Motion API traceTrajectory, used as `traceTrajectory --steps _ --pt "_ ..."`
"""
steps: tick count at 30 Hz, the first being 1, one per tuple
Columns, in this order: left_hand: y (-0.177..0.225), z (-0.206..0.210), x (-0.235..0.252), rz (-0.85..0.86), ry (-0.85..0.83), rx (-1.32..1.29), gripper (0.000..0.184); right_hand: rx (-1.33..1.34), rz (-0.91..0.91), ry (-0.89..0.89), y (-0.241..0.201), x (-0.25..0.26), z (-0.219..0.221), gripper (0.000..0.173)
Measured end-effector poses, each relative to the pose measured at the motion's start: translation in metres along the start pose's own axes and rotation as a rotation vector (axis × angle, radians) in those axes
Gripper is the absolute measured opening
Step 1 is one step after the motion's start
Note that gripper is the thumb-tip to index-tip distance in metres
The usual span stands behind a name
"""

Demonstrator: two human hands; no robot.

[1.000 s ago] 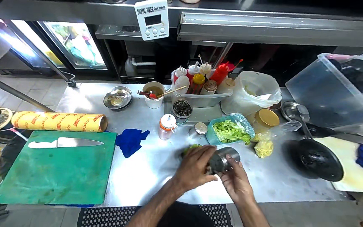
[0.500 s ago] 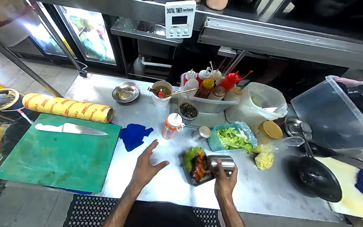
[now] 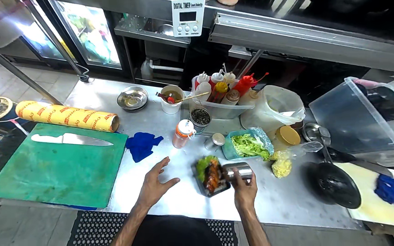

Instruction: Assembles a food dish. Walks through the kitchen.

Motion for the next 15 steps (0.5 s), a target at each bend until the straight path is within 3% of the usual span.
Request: traceTrajectory --steps 5,10,13,15 --pt "0.007 0.011 0.004 0.049 -0.053 0.016 0.063 -0.039 -0.020 -0.008 -0.001 0.001 0.004 0.075" --pt "0.019 0.016 0.019 0.094 -0.076 0.037 0.056 -0.023 -0.001 -0.012 -0.001 0.028 0.022 0.071" --pt "0.021 0.014 0.026 0.092 -0.086 0.022 0.054 -0.216 -0.093 -0.127 -0.009 0.028 0.026 0.075" --pt "0.019 0.013 0.027 0.089 -0.086 0.006 0.054 -0.189 -0.065 -0.111 -0.007 0.021 0.015 0.075"
Point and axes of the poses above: each hand's wrist, its own x-axis towards the middle knuckle, its own z-axis out of the palm, y = z × x, the point moved 10 cm from there along x, towards the middle knuckle, and after that the axes turned 12 degrees about x, right-handed, at the moved point
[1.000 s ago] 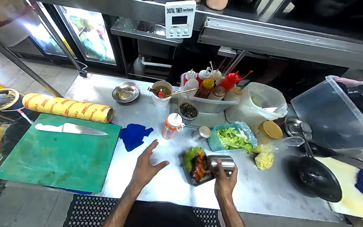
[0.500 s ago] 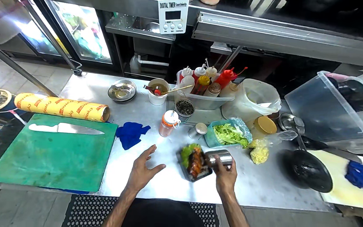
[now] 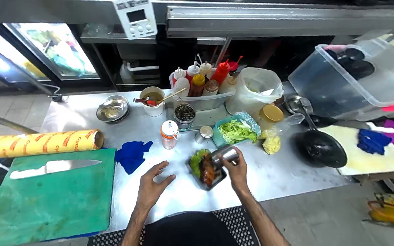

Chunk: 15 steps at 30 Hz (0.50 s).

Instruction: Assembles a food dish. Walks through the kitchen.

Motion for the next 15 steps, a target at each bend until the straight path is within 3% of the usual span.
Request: traceTrajectory --steps 4,9,12,15 --pt "-0.004 0.001 0.000 -0.013 -0.008 -0.028 0.051 -0.043 0.075 0.012 0.014 -0.022 -0.016 0.076" --pt "0.023 0.015 0.010 0.102 0.000 0.022 0.033 0.374 0.415 0.232 0.022 -0.027 -0.021 0.061" --pt "0.064 0.030 0.022 0.233 -0.027 0.069 0.039 0.589 0.727 0.079 0.021 -0.029 0.019 0.058" --pt "0.103 0.050 0.024 0.392 -0.095 0.106 0.074 0.661 0.900 -0.233 -0.003 -0.057 0.088 0.054"
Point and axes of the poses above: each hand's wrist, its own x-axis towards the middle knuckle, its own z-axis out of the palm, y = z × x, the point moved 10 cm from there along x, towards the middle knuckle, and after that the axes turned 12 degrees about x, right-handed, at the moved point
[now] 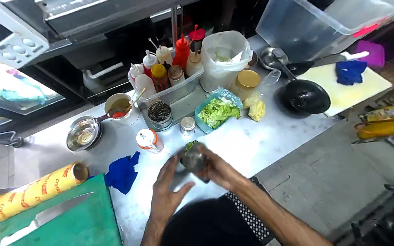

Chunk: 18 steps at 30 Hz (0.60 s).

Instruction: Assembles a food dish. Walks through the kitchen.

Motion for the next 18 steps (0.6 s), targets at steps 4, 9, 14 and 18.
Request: traceTrajectory --steps 4,9,14,18 --pt "-0.003 -0.023 -0.005 -0.034 0.160 0.014 0.077 -0.354 0.234 -0.255 0.040 0.000 0.057 0.058" --pt "-0.092 -0.050 -0.045 -0.371 0.153 0.309 0.075 -1.367 -0.462 -0.109 -0.084 0.057 0.090 0.038" --pt "-0.163 -0.053 -0.059 -0.541 0.080 0.507 0.076 -1.864 -0.914 -0.037 -0.155 0.147 0.148 0.024" --pt "-0.185 -0.058 -0.051 -0.549 0.066 0.504 0.083 -2.201 -0.825 -0.194 -0.141 0.194 0.171 0.022"
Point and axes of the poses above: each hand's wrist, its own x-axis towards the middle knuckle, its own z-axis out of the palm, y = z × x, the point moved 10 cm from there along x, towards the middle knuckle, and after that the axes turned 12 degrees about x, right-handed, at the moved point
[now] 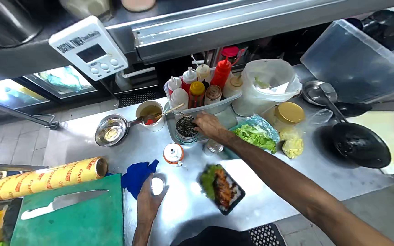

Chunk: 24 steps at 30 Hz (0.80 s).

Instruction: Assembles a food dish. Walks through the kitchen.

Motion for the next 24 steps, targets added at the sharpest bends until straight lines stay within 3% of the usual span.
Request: traceTrajectory --steps 5,10,18,24 --pt "-0.013 0.005 0.000 0.022 0.016 -0.078 0.088 -0.153 0.100 -0.168 -0.012 0.011 0.009 0.016" --pt "-0.008 0.008 0.002 0.068 0.021 -0.114 0.086 -0.115 0.106 -0.167 -0.007 0.011 0.011 0.012" --pt "0.006 0.008 0.020 0.105 0.008 -0.108 0.079 0.257 0.164 0.112 0.025 -0.006 -0.008 0.017" --pt "0.006 0.004 0.023 0.120 -0.017 -0.152 0.091 0.693 0.327 0.264 0.052 -0.028 -0.001 0.016"
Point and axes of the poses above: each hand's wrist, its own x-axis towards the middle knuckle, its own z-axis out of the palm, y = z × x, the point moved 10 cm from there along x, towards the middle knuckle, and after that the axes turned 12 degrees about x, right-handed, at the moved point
